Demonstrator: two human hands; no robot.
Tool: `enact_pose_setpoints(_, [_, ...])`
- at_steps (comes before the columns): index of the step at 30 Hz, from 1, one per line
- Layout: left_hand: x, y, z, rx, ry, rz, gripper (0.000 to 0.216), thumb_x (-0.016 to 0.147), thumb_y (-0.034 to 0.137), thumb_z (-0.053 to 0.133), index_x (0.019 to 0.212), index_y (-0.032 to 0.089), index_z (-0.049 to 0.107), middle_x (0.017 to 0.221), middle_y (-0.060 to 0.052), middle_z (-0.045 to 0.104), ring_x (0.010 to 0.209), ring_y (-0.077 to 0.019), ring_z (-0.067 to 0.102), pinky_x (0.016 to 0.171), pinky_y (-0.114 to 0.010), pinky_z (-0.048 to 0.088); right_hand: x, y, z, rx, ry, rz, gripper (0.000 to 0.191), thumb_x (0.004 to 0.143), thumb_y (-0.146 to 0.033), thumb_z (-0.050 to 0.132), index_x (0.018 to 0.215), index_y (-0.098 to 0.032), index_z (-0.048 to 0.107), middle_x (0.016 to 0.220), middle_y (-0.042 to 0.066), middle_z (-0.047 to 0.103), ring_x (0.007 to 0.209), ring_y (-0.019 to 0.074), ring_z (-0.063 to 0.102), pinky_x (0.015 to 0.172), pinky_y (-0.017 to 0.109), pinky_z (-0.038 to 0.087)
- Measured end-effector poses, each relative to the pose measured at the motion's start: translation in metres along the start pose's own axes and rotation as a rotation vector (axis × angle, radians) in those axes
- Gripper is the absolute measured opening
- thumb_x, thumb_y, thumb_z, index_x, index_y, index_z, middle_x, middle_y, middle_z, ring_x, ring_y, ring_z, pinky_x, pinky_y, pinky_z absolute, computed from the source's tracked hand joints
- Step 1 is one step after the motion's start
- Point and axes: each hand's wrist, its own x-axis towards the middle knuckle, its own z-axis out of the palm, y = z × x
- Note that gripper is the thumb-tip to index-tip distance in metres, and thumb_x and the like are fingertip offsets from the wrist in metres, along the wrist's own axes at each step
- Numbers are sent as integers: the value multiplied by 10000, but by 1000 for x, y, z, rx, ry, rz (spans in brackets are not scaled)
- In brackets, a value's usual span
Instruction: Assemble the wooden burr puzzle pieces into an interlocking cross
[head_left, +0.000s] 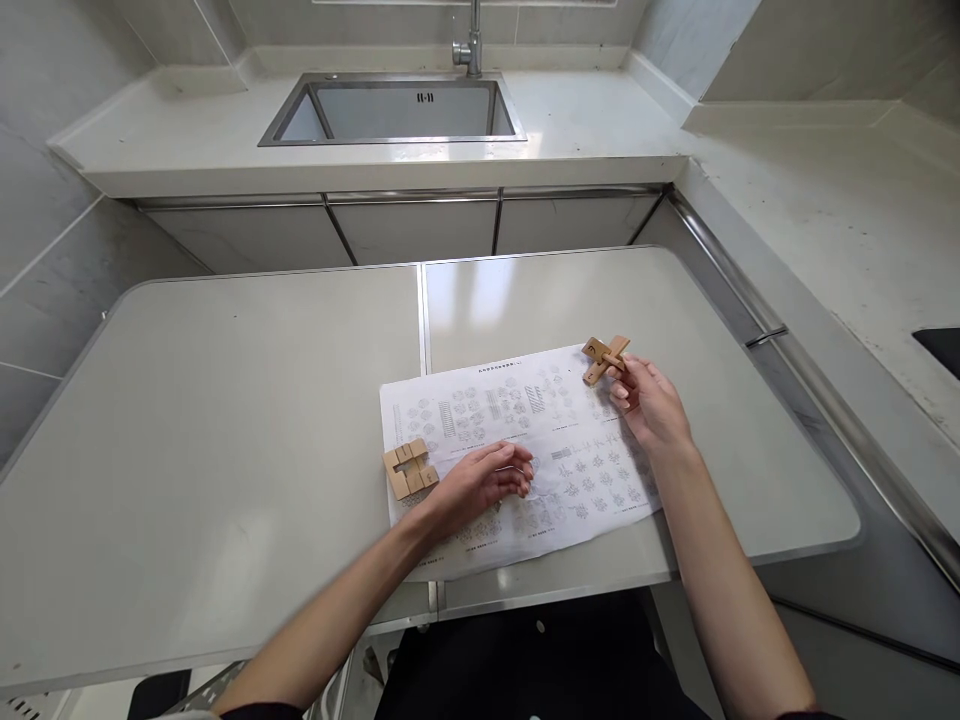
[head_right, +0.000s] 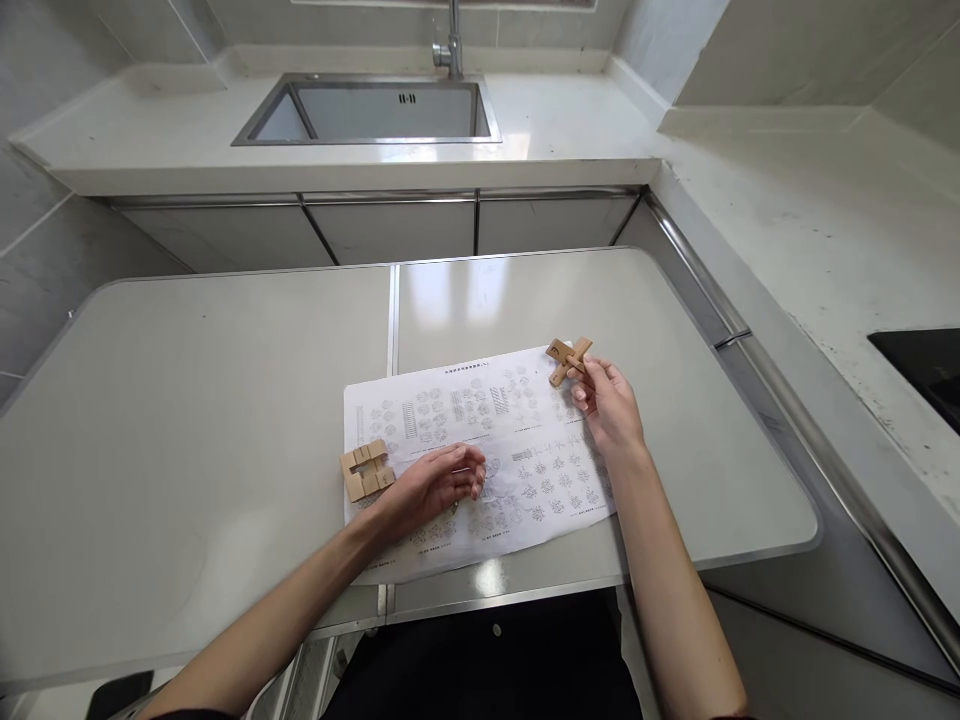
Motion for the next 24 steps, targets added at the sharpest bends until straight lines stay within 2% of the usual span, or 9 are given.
enact_pose_setpoints(8, [1,-1,0,0,-4,7,337,967,449,722,1055,124,728,975,-93,681,846,-163,640,848,-307,509,-10,4,-8,-23,10,-39,455,724,-507,936,949,-228,655,850,6,728,513,66,504,386,178,385])
enact_pose_setpoints(14, [1,-1,0,-2,0,5,340,968,447,723,1060,120,729,969,-85,677,849,-159,644,845,-306,507,-37,3,-23,-83,68,-80,460,759,-458,920,1090,-252,677,849,5,720,547,78,515,430,168,413])
enact_pose_setpoints(17, [2,-1,0,6,6,5,342,963,448,728,1053,118,727,958,-83,677,840,-158,647,839,-308,508,-57,4,-25,-114,94,-102,430,778,-435,908,1098,-259,680,838,-4,701,552,81,490,443,171,408])
enact_pose_setpoints(20, [2,-1,2,28,10,9,354,953,457,737,1049,117,723,954,-83,678,840,-159,651,841,-308,509,-82,11,-18,-179,33,-94,320,840,-447,854,1021,-243,688,852,6,680,576,89,477,458,188,394])
enact_pose_setpoints(24, [-1,2,7,164,-27,42,366,976,482,697,1074,129,715,973,-93,685,857,-173,656,857,-324,520,-118,24,-2,-407,-85,-111,242,951,-468,739,1033,-249,677,874,18,687,632,121,519,562,238,455])
